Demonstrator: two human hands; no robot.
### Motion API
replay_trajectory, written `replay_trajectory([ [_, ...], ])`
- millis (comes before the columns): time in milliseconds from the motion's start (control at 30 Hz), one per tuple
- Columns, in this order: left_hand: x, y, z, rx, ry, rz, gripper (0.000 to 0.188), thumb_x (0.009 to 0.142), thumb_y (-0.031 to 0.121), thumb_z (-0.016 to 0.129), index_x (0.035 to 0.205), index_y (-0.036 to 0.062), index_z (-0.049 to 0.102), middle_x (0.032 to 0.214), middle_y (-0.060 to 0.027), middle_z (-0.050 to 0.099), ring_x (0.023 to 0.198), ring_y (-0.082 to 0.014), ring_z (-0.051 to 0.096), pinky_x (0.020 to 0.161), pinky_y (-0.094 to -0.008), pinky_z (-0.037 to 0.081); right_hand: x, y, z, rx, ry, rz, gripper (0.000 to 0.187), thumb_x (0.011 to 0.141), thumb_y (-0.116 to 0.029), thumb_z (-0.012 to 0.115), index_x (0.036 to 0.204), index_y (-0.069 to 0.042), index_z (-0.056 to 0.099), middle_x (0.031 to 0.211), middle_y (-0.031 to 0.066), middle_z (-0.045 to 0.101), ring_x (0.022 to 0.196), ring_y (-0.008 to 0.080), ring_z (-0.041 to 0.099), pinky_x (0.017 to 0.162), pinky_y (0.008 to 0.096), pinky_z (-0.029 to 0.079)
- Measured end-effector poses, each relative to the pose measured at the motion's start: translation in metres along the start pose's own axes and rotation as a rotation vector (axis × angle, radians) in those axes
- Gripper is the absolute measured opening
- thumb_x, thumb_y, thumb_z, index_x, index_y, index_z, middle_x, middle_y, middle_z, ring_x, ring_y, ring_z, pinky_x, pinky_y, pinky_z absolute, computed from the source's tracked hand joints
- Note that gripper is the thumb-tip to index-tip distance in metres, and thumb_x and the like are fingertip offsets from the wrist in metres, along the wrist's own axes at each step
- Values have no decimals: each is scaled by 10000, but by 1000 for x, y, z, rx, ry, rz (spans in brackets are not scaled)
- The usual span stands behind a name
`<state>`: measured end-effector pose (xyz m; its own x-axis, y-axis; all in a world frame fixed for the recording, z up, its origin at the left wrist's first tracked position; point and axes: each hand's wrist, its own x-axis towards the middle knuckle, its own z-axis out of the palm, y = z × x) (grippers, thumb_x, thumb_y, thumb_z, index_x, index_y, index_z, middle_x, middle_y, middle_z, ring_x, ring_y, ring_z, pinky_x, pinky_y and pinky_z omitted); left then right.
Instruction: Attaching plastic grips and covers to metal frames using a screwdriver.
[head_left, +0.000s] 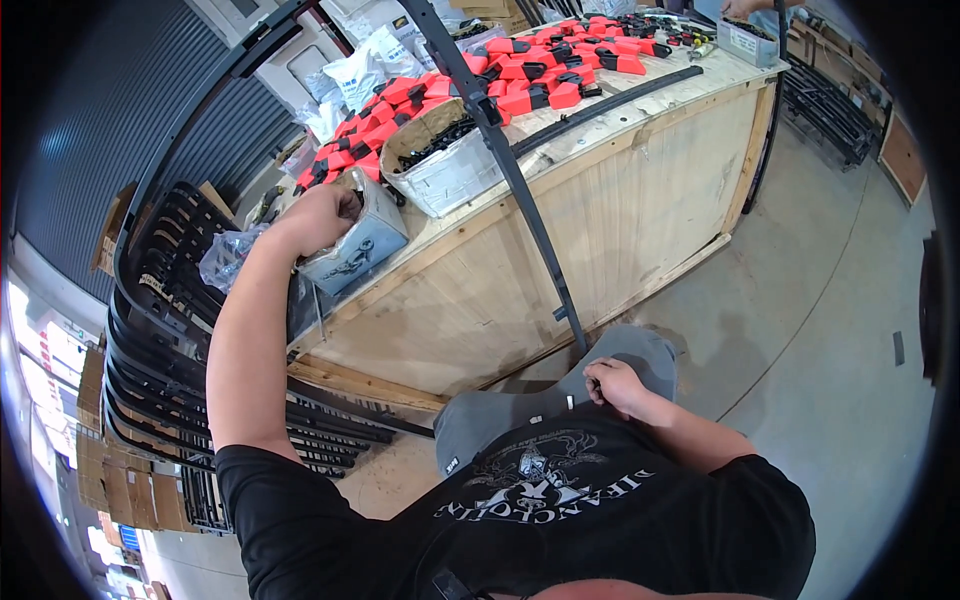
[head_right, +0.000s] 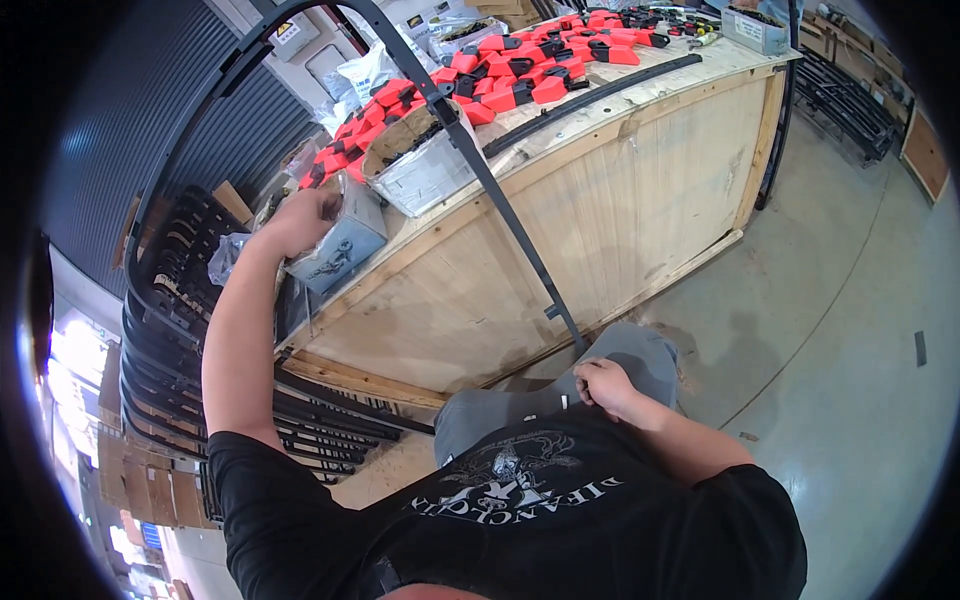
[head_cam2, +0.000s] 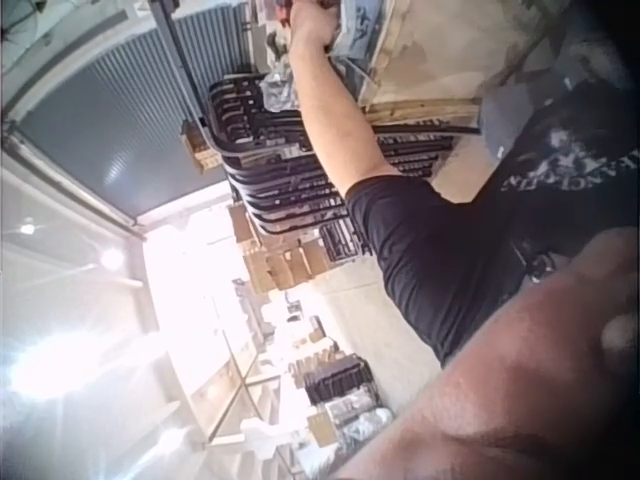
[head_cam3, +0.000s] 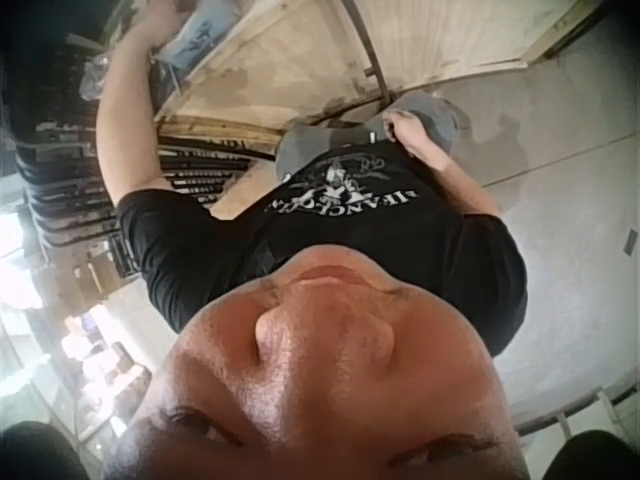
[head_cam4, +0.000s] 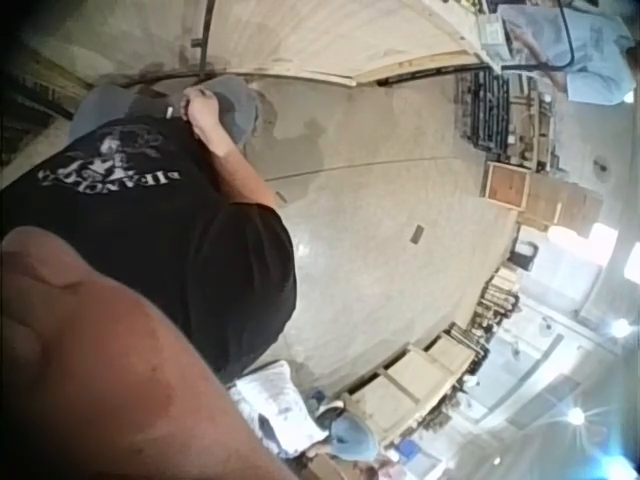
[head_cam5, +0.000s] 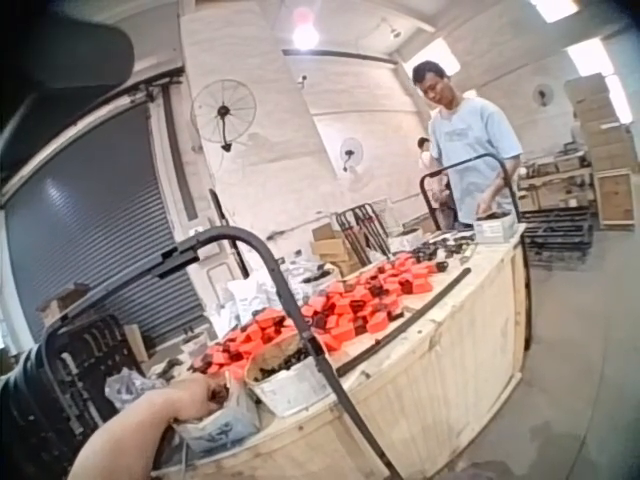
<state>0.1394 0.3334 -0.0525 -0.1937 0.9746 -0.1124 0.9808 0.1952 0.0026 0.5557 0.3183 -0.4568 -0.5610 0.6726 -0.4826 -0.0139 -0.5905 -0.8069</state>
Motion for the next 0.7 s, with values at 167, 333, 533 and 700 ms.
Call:
replay_trajectory([
  [167,-3,-4,1,-215,-2,-5,334,812,102,715,1118,-30,693,941,-106,733,879,-193,681,824,-353,530,1,3,-3,-10,20,-4,168,986,-148,575,993,20,586,722,76,570,538,175,530,478,305,418],
  [333,-8,2,0,-275,160,-69,187,888,95,697,1040,-13,716,860,-99,725,787,-180,689,738,-342,546,-3,-4,-3,-8,31,-6,175,1007,-158,549,1038,12,580,742,79,579,529,167,521,474,301,408],
  [533,-63,58,-15,-452,639,52,163,954,101,674,1073,-11,681,780,-96,693,620,-175,659,612,-332,530,-14,-38,5,203,-58,116,204,1053,-243,508,1069,-47,563,776,80,589,537,153,489,468,280,365],
  [700,-96,156,77,-407,372,689,156,900,23,677,1051,15,641,934,-125,654,842,-278,668,737,-368,549,-26,-71,39,458,-217,166,291,1070,-359,472,1078,-84,568,858,66,612,666,170,539,571,315,414],
])
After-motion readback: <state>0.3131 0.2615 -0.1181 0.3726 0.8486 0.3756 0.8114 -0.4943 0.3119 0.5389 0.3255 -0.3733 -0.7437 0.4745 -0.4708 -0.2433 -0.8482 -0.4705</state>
